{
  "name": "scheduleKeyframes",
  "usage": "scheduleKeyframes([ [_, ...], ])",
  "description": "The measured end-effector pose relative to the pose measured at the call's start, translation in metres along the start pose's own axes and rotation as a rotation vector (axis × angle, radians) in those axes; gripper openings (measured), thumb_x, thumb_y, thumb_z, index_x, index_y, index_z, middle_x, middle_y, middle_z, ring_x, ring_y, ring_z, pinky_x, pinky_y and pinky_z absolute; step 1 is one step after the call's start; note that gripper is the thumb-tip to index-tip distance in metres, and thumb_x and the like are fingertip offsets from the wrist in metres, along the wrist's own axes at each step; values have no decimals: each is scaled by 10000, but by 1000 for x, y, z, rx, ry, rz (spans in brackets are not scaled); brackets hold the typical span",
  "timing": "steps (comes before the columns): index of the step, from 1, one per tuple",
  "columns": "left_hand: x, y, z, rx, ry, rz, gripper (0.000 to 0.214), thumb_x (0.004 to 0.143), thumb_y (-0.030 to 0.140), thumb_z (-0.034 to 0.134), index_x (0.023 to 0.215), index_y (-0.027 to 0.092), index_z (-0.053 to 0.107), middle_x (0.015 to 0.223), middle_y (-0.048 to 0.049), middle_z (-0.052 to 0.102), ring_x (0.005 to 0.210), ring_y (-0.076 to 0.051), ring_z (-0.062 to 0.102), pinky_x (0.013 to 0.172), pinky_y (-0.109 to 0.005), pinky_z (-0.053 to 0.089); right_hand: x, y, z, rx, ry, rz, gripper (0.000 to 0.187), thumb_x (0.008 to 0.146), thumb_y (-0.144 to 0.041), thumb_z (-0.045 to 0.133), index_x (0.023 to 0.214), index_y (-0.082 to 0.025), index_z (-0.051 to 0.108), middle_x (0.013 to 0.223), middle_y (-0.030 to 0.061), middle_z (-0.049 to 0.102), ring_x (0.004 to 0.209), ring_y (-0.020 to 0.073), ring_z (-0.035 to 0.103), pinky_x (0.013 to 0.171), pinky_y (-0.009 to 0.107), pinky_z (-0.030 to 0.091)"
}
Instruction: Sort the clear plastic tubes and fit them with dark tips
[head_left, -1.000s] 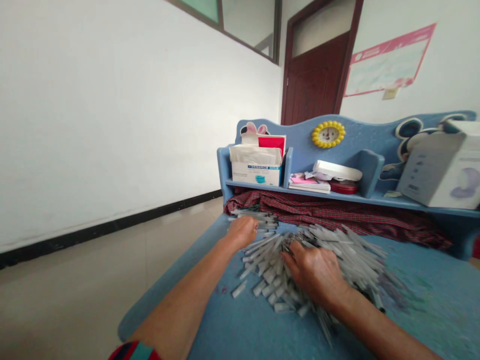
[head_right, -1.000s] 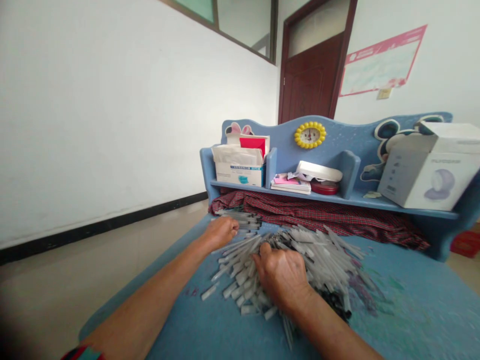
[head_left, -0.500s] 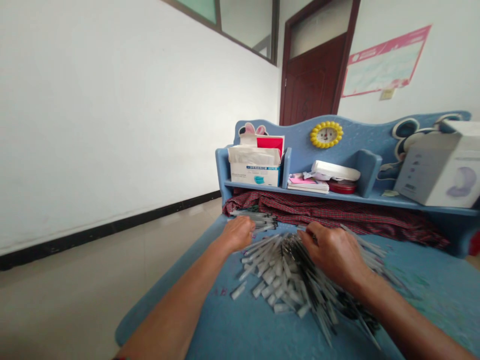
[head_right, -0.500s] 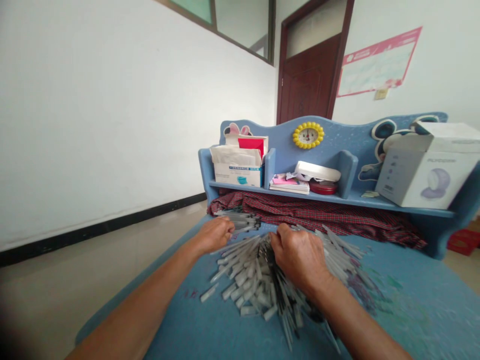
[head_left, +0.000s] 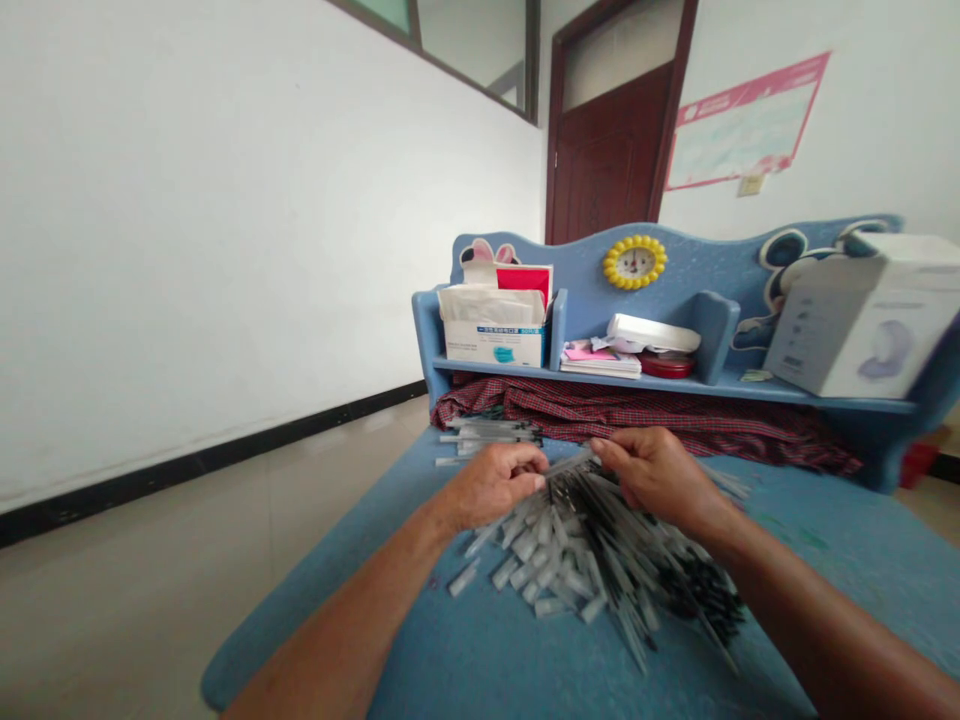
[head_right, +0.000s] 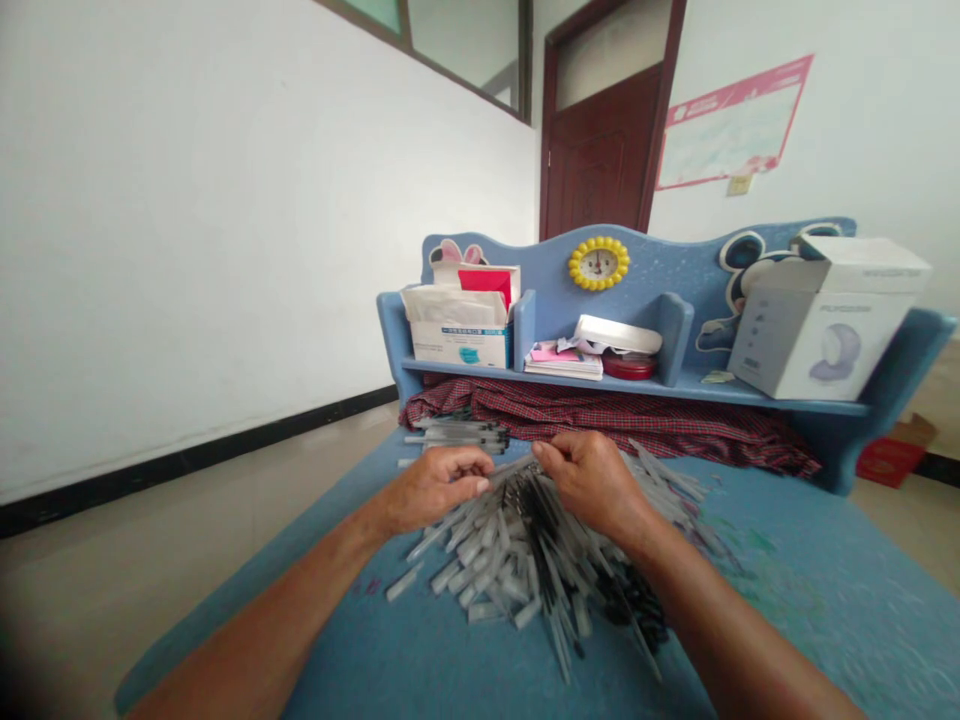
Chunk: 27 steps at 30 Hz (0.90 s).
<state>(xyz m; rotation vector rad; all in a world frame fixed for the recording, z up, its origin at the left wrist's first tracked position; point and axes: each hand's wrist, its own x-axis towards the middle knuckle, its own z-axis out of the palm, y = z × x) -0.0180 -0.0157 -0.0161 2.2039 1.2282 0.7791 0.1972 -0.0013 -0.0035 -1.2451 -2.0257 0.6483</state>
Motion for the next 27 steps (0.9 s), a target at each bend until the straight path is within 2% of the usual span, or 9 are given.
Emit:
scheduleKeyframes([
  [3,0,0,0,-49,22,18,164,778,229,514,869,125,603,692,21,521,638,-106,474,595,-194,382,-1,-2,-4,155,-78,79,377,822,-454,419,559,-188,466,319,-60,408,290,72,325,349,197,230],
  [9,-1,0,3,-102,37,31,200,799,266,521,897,124,623,733,6,550,679,-115,500,616,-200,393,-1,-5,-9,301,-110,147,392,821,-467,439,567,-173,493,286,-59,431,252,57,314,325,174,214],
  [17,0,0,0,-86,63,-2,215,773,296,546,848,122,647,714,3,572,673,-123,508,610,-204,394,0,-4,-14,386,-214,125,322,793,-419,476,597,-165,503,320,-59,466,268,55,346,327,169,250],
  [24,0,0,-3,-87,-47,-42,246,782,295,519,880,130,673,729,4,600,694,-129,517,624,-201,395,0,0,-24,408,-322,100,167,728,-307,555,669,-150,555,429,-46,549,366,72,477,381,170,340],
  [27,-1,1,-4,-93,-46,-55,244,780,292,521,861,121,675,716,6,595,681,-123,510,607,-194,383,1,1,-24,380,-319,79,161,731,-305,567,697,-149,561,437,-45,558,371,77,485,388,175,353],
])
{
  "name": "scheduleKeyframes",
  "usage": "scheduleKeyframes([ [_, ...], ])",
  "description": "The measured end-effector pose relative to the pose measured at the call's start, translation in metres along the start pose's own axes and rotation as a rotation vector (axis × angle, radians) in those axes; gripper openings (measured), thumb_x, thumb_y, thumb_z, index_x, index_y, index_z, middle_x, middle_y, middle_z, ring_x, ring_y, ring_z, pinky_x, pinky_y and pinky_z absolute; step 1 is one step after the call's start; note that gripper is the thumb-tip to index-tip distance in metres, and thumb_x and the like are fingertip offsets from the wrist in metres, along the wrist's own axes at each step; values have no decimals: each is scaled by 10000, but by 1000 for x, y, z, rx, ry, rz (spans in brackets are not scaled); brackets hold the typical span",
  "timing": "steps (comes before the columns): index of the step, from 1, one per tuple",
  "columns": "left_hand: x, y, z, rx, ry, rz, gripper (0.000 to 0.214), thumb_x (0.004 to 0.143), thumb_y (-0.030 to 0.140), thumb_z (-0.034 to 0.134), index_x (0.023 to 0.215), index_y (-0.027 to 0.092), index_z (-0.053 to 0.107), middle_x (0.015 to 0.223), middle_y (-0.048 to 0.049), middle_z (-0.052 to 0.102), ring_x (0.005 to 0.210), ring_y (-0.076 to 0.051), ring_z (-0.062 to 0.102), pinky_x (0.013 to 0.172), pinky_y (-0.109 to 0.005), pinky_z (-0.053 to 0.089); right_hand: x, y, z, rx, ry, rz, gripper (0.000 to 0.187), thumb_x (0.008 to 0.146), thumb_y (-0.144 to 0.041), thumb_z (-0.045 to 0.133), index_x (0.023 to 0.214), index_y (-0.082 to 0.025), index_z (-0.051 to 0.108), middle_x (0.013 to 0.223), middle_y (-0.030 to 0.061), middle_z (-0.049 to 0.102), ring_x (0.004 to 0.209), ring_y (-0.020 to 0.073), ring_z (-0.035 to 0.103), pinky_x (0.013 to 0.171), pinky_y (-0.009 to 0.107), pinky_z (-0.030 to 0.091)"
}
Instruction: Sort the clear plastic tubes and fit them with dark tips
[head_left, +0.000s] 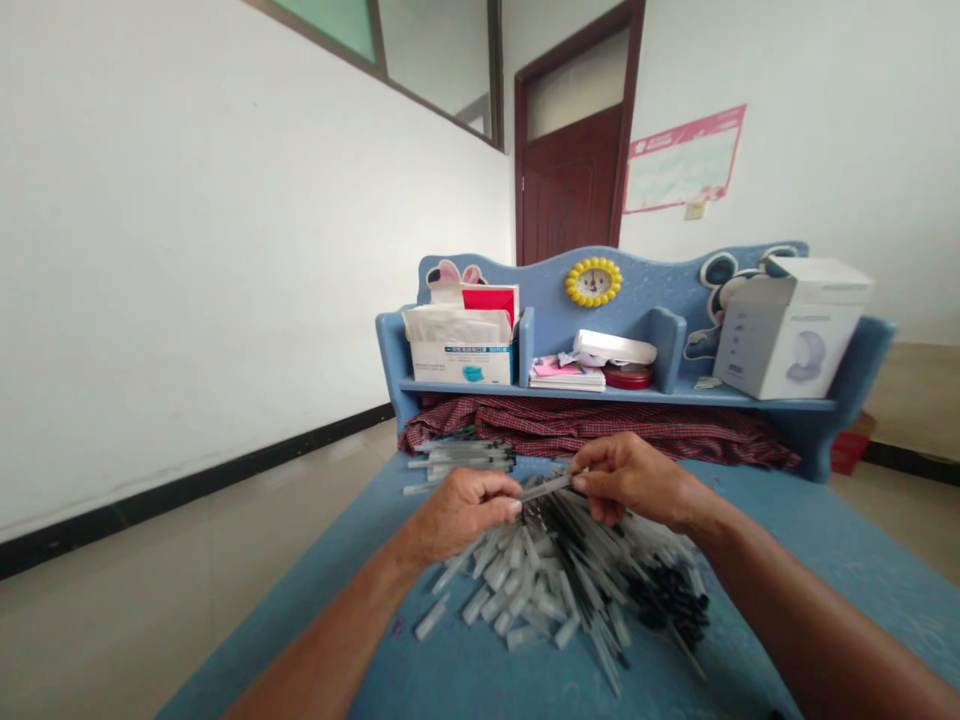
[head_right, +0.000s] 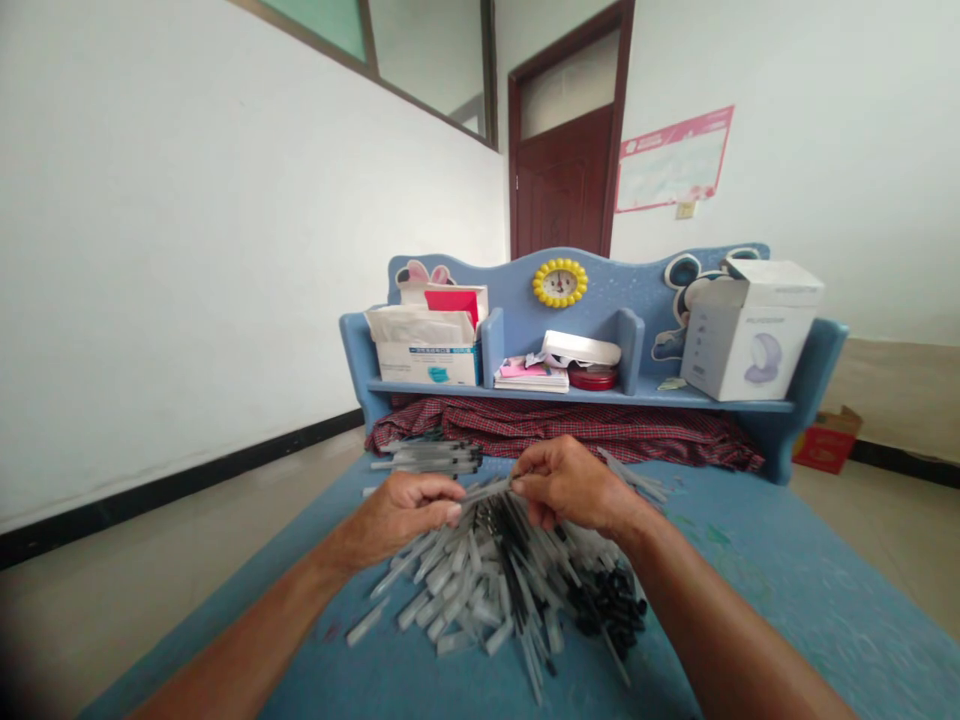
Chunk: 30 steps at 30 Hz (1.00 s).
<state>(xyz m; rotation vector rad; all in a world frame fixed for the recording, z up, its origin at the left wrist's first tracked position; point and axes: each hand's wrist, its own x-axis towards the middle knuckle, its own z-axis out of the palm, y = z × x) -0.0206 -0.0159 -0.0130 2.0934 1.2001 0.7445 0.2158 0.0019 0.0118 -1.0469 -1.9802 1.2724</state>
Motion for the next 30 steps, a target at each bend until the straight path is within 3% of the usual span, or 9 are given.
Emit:
scheduleKeyframes([
  [5,0,-1,-1,-8,23,-2,244,773,307,537,853,120,673,729,5,601,692,-127,517,627,-201,386,4,1,4,-87,73,3,329,827,-406,458,591,-177,462,349,-52,490,294,76,415,338,177,306],
  [12,1,2,-4,11,-3,22,232,782,294,510,816,130,670,693,15,579,669,-119,500,604,-192,376,4,-1,5,-16,53,-13,129,765,-270,546,700,-170,498,434,-57,540,365,79,474,381,170,347],
  [18,1,5,-6,11,11,13,234,779,303,503,806,135,663,672,19,573,644,-116,498,591,-190,372,8,3,8,-146,94,-32,307,830,-399,464,605,-192,430,363,-60,470,317,87,437,333,177,311],
  [23,1,3,-6,10,-1,-10,258,787,326,492,821,140,667,670,15,581,629,-117,505,561,-185,377,7,1,9,-71,73,-38,210,780,-366,560,701,-181,498,410,-65,514,345,87,456,360,179,343],
  [27,2,2,-8,-10,1,-30,267,784,342,500,838,142,669,665,12,592,597,-112,509,542,-185,385,10,1,10,-154,118,-57,353,833,-462,462,610,-188,454,353,-57,464,313,90,441,330,177,309],
  [30,3,1,-8,-8,-4,-40,275,787,358,505,841,143,668,666,8,602,580,-106,503,525,-181,385,11,1,10,-108,135,-43,286,835,-366,474,613,-187,450,355,-63,463,300,74,409,328,167,297],
])
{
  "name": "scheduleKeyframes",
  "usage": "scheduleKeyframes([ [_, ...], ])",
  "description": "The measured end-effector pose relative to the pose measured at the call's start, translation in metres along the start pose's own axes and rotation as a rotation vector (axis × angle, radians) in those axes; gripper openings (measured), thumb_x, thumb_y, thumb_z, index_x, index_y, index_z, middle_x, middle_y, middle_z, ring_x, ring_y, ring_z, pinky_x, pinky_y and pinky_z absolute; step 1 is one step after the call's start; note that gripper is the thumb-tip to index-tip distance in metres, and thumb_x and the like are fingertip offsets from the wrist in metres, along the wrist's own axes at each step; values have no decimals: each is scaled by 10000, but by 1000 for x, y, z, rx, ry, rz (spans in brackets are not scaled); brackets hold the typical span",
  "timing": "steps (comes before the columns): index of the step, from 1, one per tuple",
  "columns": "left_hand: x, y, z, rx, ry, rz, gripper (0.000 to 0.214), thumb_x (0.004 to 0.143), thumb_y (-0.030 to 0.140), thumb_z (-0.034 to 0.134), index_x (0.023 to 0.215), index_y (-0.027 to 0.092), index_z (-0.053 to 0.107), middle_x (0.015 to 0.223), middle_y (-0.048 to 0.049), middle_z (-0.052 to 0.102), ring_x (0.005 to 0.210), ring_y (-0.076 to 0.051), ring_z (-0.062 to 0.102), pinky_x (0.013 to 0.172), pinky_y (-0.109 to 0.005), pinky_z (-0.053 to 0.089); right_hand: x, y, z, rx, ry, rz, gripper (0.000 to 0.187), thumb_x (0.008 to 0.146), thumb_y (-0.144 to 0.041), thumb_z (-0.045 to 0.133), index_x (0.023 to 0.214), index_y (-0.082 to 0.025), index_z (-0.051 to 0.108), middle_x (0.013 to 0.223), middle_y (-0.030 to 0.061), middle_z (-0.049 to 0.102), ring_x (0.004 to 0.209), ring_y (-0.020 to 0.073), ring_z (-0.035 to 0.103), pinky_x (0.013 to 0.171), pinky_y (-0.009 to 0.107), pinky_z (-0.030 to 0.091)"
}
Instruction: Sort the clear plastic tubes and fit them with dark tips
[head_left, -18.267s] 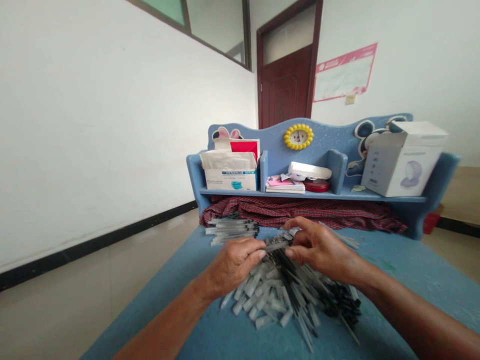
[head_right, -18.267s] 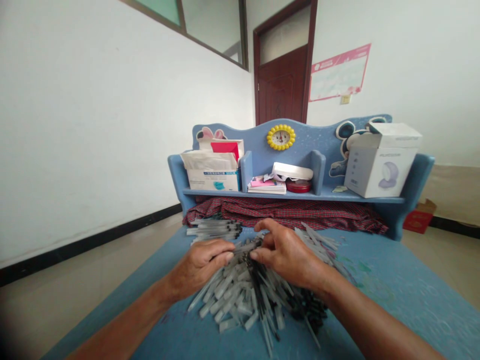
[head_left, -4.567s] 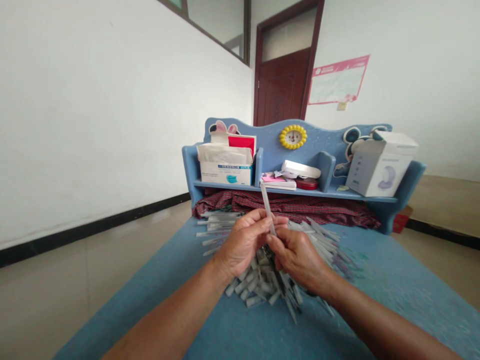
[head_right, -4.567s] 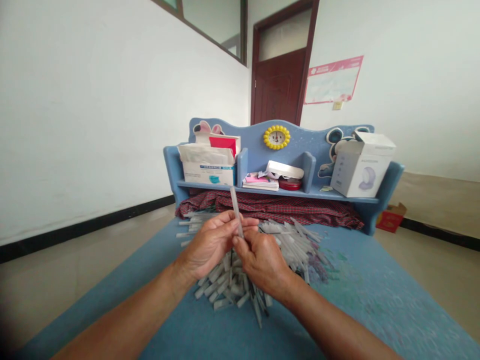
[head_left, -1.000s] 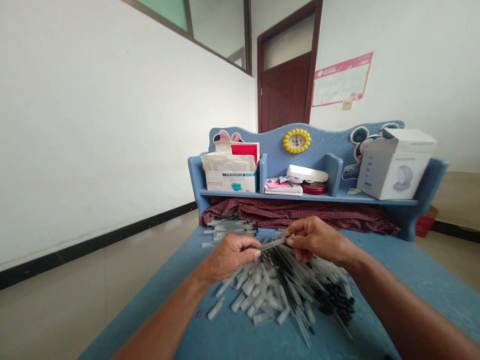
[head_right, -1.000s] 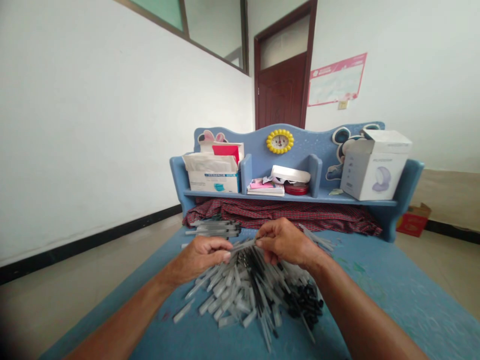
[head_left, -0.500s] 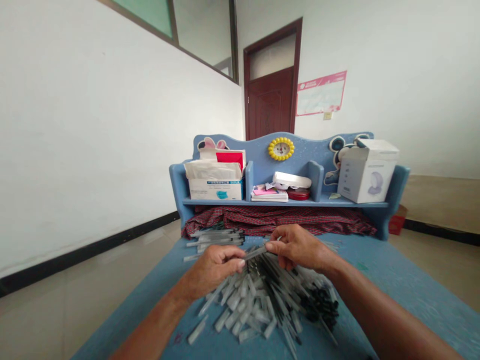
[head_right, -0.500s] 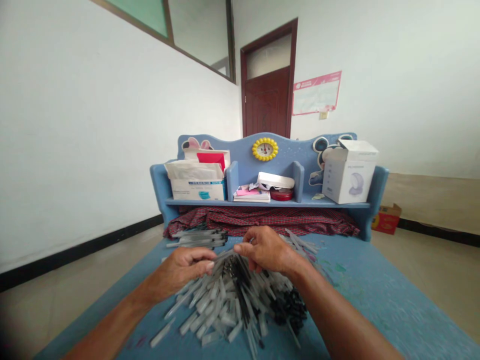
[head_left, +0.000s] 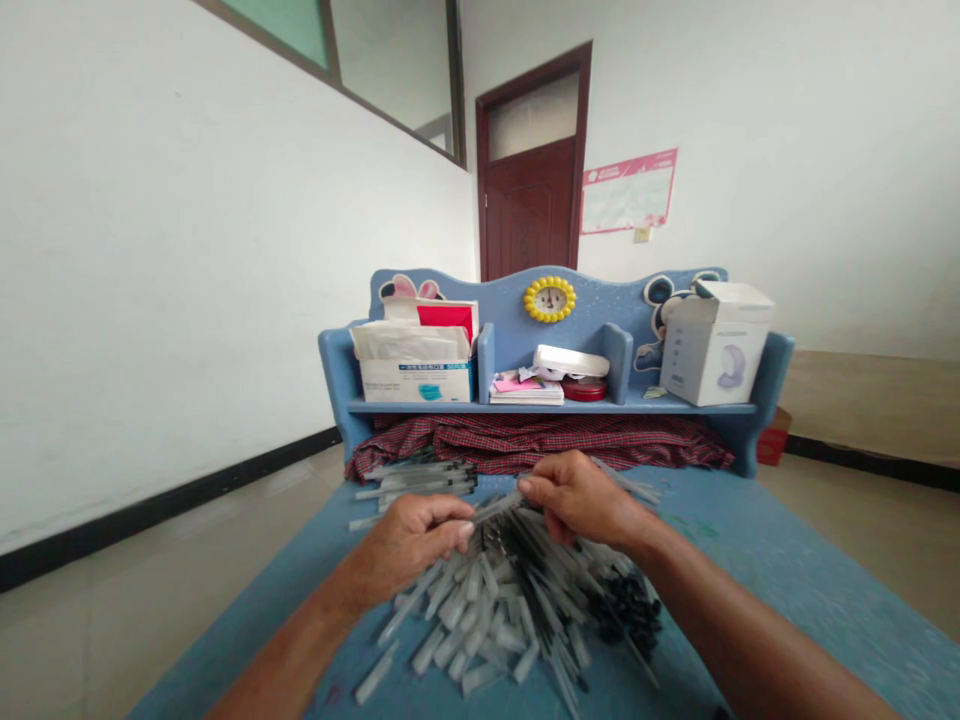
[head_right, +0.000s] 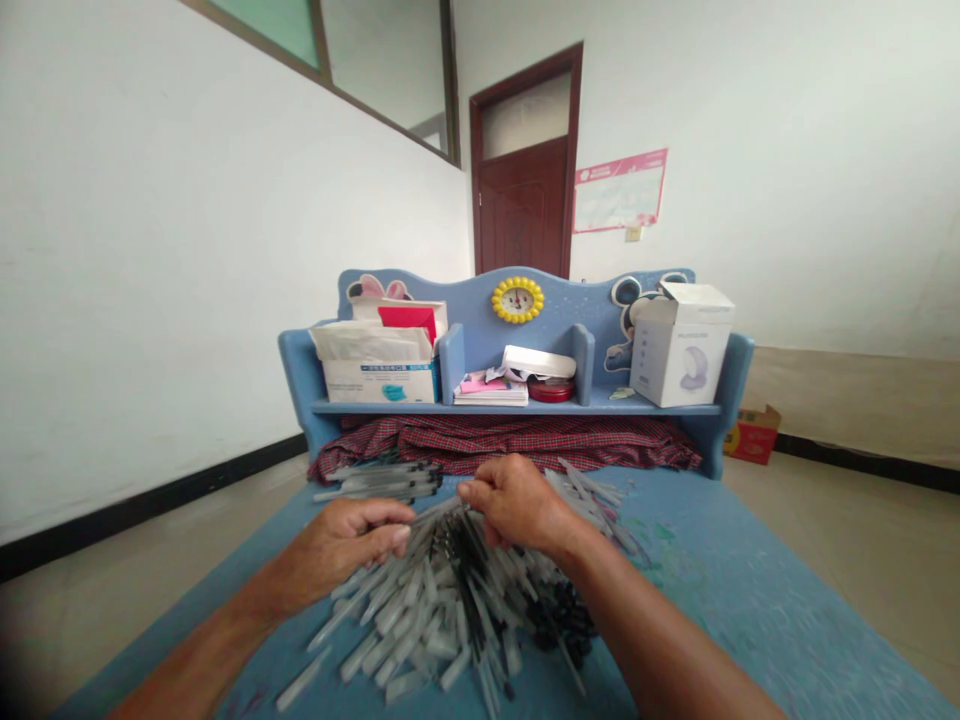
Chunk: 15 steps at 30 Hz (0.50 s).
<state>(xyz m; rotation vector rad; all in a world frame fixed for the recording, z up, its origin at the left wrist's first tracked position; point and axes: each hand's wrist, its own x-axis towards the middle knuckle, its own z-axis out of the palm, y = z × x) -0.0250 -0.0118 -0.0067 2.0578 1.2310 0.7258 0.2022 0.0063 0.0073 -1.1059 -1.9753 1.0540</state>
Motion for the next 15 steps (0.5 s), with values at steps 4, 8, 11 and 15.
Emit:
scheduleKeyframes([
  [4,1,-2,0,-4,1,-24,275,782,356,496,828,143,664,653,5,602,556,-103,491,498,-178,379,-1,1,-1,87,-40,-4,180,776,-347,574,783,-178,513,415,-69,517,346,85,460,360,172,338],
  [8,1,-3,0,-21,-9,-42,270,772,354,496,804,141,658,638,8,595,538,-97,480,492,-178,378,0,4,0,-30,-6,-12,323,830,-431,479,627,-181,465,357,-60,464,319,84,445,342,172,313],
  [11,1,-2,1,-42,-20,-44,277,768,364,504,812,137,655,635,10,592,527,-89,471,489,-177,371,0,2,1,1,0,22,259,828,-323,485,611,-188,443,359,-63,472,313,79,430,339,170,310],
  [15,-1,-1,4,-79,-25,-53,282,775,343,484,827,125,653,630,6,592,505,-80,459,467,-173,356,-3,-1,1,67,-42,38,170,796,-333,543,733,-184,490,397,-66,511,340,91,462,354,174,341],
])
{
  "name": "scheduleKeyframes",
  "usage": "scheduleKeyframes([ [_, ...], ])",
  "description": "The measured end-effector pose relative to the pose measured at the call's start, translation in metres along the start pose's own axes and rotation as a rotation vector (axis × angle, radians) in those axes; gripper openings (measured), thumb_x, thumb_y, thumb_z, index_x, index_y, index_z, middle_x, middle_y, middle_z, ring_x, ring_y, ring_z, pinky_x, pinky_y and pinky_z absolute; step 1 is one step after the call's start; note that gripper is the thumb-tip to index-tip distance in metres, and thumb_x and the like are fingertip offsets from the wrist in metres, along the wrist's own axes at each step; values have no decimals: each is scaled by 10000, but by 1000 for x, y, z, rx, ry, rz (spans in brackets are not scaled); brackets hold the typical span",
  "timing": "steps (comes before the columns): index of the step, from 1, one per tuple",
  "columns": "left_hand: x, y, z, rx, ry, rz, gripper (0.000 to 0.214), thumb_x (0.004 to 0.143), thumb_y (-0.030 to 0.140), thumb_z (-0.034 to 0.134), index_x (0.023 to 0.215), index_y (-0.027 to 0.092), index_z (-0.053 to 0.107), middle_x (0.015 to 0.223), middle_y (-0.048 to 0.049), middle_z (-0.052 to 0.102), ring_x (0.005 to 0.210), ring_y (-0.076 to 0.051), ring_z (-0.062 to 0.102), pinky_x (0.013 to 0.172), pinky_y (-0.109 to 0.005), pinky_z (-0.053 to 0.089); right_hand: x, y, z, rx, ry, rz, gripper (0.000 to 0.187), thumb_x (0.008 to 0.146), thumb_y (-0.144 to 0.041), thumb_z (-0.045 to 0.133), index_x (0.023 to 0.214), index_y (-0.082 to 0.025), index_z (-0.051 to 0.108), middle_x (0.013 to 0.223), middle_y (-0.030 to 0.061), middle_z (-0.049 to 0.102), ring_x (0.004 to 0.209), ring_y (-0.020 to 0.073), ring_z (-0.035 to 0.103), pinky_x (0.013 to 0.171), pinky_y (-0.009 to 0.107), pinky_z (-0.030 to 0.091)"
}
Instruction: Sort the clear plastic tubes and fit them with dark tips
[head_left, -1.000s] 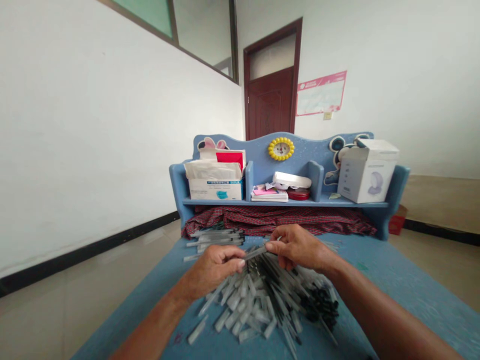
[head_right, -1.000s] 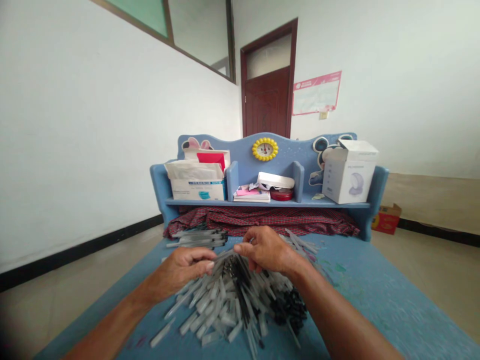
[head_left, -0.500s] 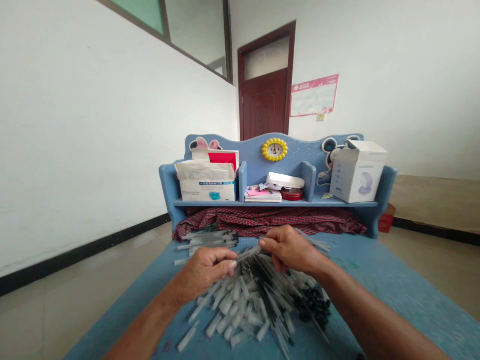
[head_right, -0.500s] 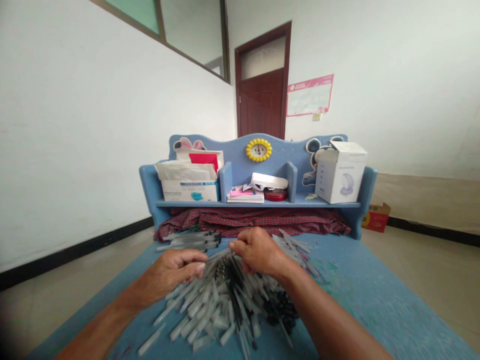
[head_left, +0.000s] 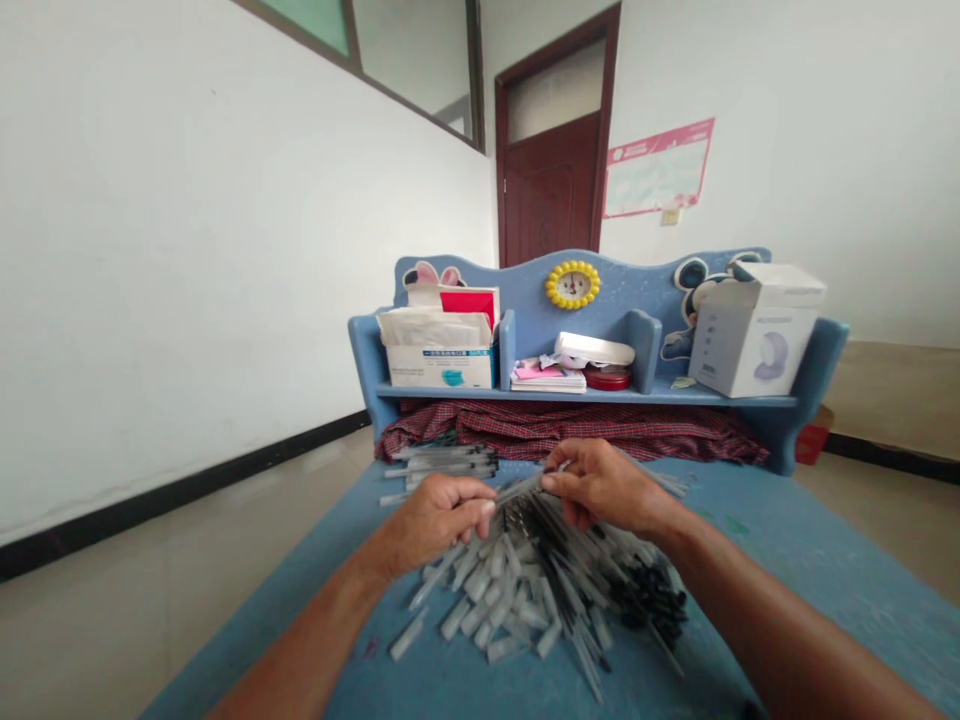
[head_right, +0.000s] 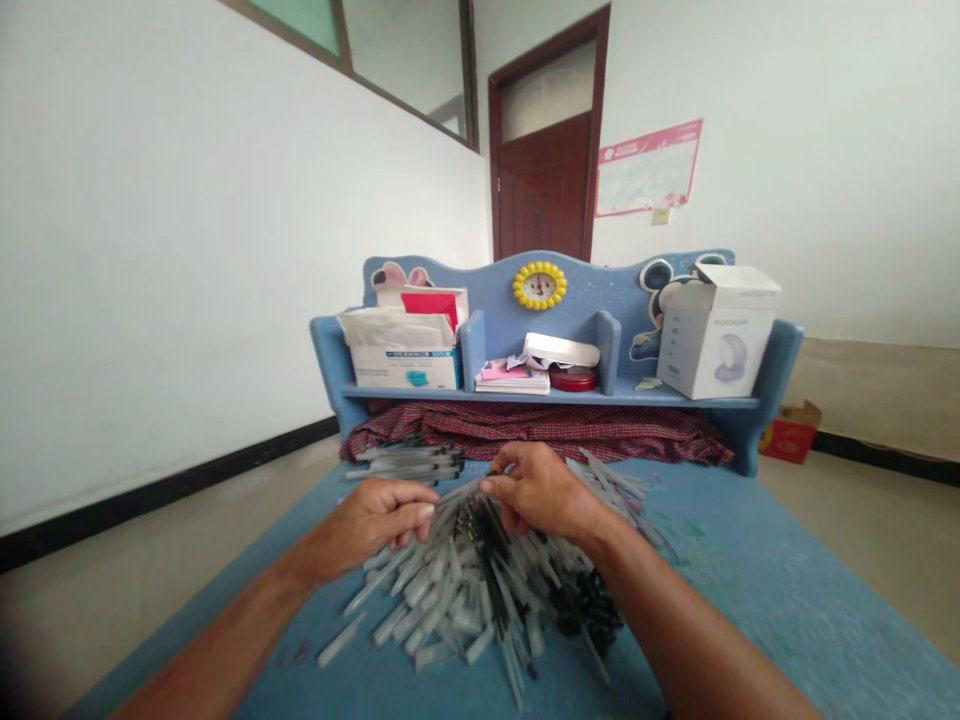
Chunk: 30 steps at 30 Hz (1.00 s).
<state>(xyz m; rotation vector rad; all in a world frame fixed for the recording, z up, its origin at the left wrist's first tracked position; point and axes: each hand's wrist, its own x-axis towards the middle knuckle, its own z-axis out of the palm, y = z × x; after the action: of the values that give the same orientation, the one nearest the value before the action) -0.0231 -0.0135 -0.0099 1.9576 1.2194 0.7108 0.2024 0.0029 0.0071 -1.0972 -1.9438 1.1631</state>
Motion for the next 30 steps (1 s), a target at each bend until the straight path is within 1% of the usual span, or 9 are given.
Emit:
scheduleKeyframes([
  [4,-1,0,2,-15,3,-9,274,774,332,489,822,113,645,631,-3,602,506,-80,468,468,-174,359,0,3,1,-95,34,-12,363,850,-454,417,608,-186,454,356,-49,481,298,86,428,326,178,307],
  [6,-1,1,2,-14,-3,-6,269,779,338,486,799,116,637,620,1,597,494,-75,458,462,-171,351,0,5,1,-71,45,10,315,842,-397,430,606,-189,449,356,-57,477,294,82,412,328,179,306],
  [10,-1,1,0,-7,-28,2,288,800,351,463,691,122,599,578,6,577,454,-61,420,441,-166,322,0,6,0,78,12,-1,115,747,-264,534,703,-177,474,453,-49,552,369,81,475,385,179,355],
  [13,-1,-1,-1,-25,-30,6,276,804,348,460,729,122,599,583,8,587,443,-58,413,439,-166,317,1,6,0,170,31,-28,122,698,-235,569,715,-170,467,512,-35,583,415,78,506,414,180,375],
  [17,-1,-1,0,-46,-26,1,269,799,344,473,738,120,608,582,8,589,432,-57,409,434,-170,309,5,9,4,279,156,-64,168,669,-249,599,726,-181,456,576,-25,614,465,96,553,406,179,384],
  [20,-2,0,3,-64,-42,7,257,790,341,493,755,121,621,581,7,593,441,-61,416,438,-173,311,8,12,8,322,211,-95,182,647,-244,613,724,-185,459,547,-39,604,446,101,554,398,184,389],
  [23,-2,0,2,-79,-56,-10,254,778,350,520,802,123,631,581,8,604,445,-64,422,442,-174,318,10,16,8,298,208,-108,178,624,-216,616,724,-182,473,508,-53,579,417,98,530,407,195,399],
  [25,-3,-2,-5,-90,-58,-43,256,757,357,552,822,124,636,577,9,612,438,-65,424,442,-176,323,11,17,2,247,244,-125,165,619,-200,606,727,-181,483,495,-57,564,407,96,510,411,202,397],
  [30,-10,-17,-42,-114,0,-155,261,685,368,631,781,125,638,577,-2,633,443,-77,462,456,-188,359,6,11,-20,66,509,-200,124,672,-219,584,753,-185,497,513,-45,563,440,111,512,437,213,383],
])
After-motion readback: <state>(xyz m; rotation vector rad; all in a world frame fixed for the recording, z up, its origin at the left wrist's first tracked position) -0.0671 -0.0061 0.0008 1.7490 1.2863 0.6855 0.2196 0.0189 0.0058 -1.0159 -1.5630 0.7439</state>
